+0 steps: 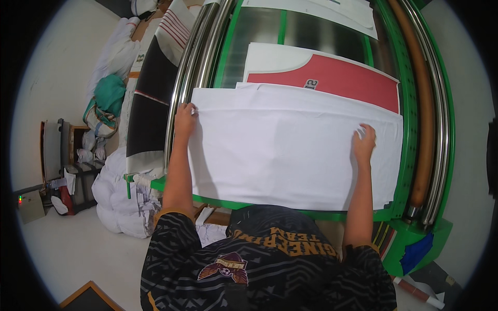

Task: The person uses shears to cut a white fabric sheet on a green heat-press machine, aligning it with a red and black template. They repeatedly trim edges, fold the fabric, and place cut pieces aside.

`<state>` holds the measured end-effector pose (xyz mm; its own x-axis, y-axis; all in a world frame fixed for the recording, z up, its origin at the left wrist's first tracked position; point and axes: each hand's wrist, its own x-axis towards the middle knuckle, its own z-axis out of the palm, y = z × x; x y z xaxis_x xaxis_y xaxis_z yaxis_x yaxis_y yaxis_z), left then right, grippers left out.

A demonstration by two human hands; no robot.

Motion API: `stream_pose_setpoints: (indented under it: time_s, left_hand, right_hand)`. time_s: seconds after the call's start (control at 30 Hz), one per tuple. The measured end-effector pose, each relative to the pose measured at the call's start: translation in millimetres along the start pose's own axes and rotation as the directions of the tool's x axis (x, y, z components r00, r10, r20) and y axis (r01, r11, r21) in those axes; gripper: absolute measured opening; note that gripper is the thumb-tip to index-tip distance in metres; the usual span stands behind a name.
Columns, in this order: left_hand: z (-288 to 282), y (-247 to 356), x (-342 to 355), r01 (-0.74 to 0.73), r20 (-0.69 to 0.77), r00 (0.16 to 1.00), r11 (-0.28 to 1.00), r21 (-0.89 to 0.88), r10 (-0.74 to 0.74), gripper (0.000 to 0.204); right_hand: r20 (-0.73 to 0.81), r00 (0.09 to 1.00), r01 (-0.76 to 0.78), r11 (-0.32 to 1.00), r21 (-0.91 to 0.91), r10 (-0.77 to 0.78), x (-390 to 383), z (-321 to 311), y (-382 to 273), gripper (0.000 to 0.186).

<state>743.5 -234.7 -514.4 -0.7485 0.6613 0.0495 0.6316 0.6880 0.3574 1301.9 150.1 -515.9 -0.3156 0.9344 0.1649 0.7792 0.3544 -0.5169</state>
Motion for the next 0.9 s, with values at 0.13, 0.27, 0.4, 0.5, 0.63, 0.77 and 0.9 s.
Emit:
stream_pose_setpoints:
  time_s: [0.13, 0.27, 0.4, 0.5, 0.63, 0.77, 0.9]
  left_hand:
    - [-12, -30, 23, -0.134, 0.163, 0.977, 0.99, -0.035, 0.138, 0.017]
    - [-50, -22, 35, 0.064, 0.357, 0.933, 0.963, -0.262, 0.035, 0.019]
    - [-68, -43, 56, 0.152, 0.527, 0.836, 0.857, -0.492, 0.154, 0.015]
    - [-84, -43, 72, 0.199, 0.602, 0.782, 0.85, -0.487, 0.162, 0.012]
    - [-110, -74, 66, 0.178, 0.657, 0.734, 0.885, -0.43, 0.172, 0.012]
    - [-133, -51, 36, 0.239, 0.622, 0.77, 0.842, -0.484, 0.139, 0.013]
    - [-128, -43, 30, 0.372, 0.653, 0.757, 0.812, -0.45, 0.016, 0.016]
  right_hand:
    - [0.224, 0.932, 0.281, 0.959, 0.045, -0.284, 27, 32, -51, 0.037]
    - [0.437, 0.808, 0.384, 0.916, 0.117, -0.394, 39, 37, -109, 0.037]
    - [0.603, 0.712, 0.399, 0.914, 0.075, -0.36, 53, 47, -131, 0.035]
    - [0.713, 0.635, 0.417, 0.909, 0.007, -0.297, 71, 48, -134, 0.032]
    - [0.788, 0.569, 0.46, 0.886, -0.068, -0.235, 100, 53, -111, 0.029]
    - [0.734, 0.64, 0.541, 0.812, -0.221, -0.227, 117, 30, -53, 0.042]
    - [0.781, 0.619, 0.489, 0.735, -0.469, 0.087, 150, -19, 3, 0.034]
